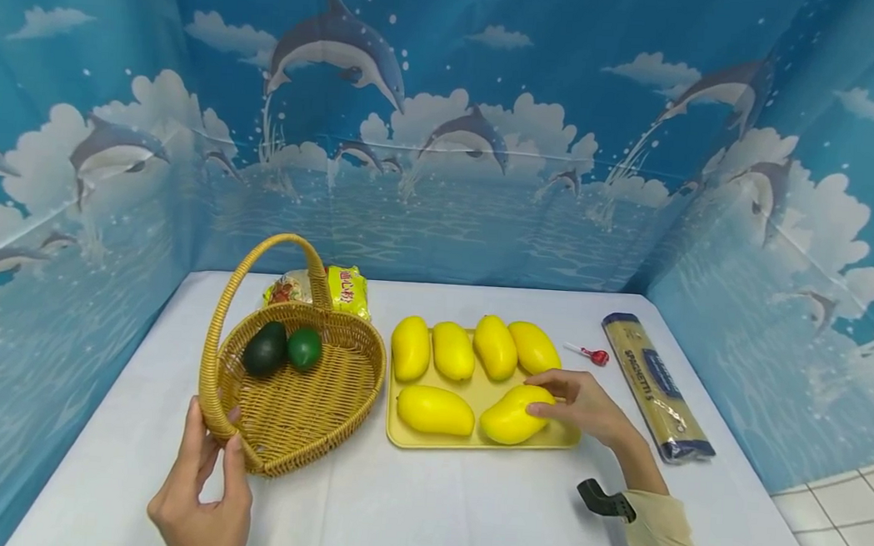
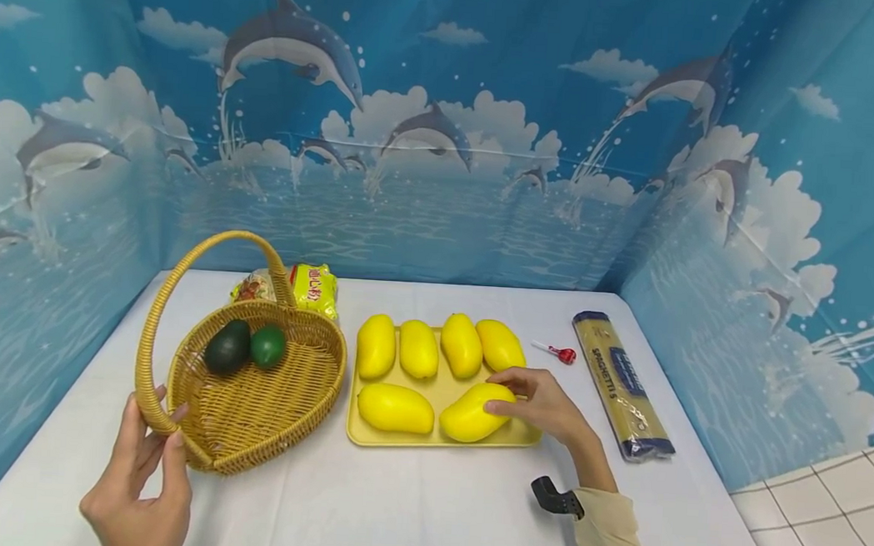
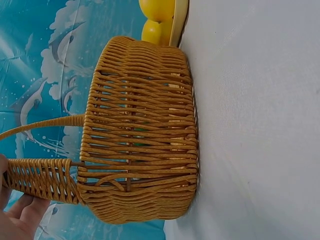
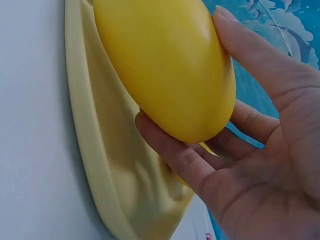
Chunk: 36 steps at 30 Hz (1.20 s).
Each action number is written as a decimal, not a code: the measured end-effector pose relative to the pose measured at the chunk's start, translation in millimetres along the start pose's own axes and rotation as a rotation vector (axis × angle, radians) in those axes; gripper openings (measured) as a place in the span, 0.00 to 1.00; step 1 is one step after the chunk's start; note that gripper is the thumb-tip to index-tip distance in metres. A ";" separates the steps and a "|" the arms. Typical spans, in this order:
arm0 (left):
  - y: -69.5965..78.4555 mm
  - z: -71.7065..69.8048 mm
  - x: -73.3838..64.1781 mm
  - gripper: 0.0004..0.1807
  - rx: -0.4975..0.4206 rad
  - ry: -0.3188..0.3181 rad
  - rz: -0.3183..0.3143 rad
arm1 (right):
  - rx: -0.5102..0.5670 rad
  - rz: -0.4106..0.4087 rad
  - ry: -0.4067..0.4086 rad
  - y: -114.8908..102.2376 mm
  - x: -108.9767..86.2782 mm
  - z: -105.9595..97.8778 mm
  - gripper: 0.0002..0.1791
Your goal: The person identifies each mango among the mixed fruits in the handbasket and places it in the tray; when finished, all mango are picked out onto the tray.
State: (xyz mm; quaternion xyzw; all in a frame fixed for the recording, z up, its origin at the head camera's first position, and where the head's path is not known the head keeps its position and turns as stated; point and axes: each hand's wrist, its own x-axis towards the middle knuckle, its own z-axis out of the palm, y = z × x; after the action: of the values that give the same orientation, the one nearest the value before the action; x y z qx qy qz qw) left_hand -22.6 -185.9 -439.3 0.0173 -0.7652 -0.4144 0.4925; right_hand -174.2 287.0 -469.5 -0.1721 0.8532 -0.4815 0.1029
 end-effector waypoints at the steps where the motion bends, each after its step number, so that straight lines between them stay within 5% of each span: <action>1: -1.2 0.0 -0.6 0.49 0.000 -0.002 -0.002 | -0.006 0.013 0.009 0.5 0.0 0.5 0.23; 18: -11.0 -1.2 -4.8 0.48 0.004 -0.017 -0.015 | -0.007 0.093 -0.002 -3.4 -0.5 1.8 0.19; 36: -13.3 -0.4 -6.1 0.46 -0.008 -0.004 -0.011 | -0.055 0.034 -0.012 2.4 -0.9 0.1 0.22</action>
State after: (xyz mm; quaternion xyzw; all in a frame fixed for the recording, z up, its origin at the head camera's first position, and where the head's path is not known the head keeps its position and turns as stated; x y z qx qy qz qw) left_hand -24.2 -192.2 -452.4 0.0186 -0.7645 -0.4200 0.4886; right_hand -173.9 288.4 -471.7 -0.1631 0.8683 -0.4550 0.1113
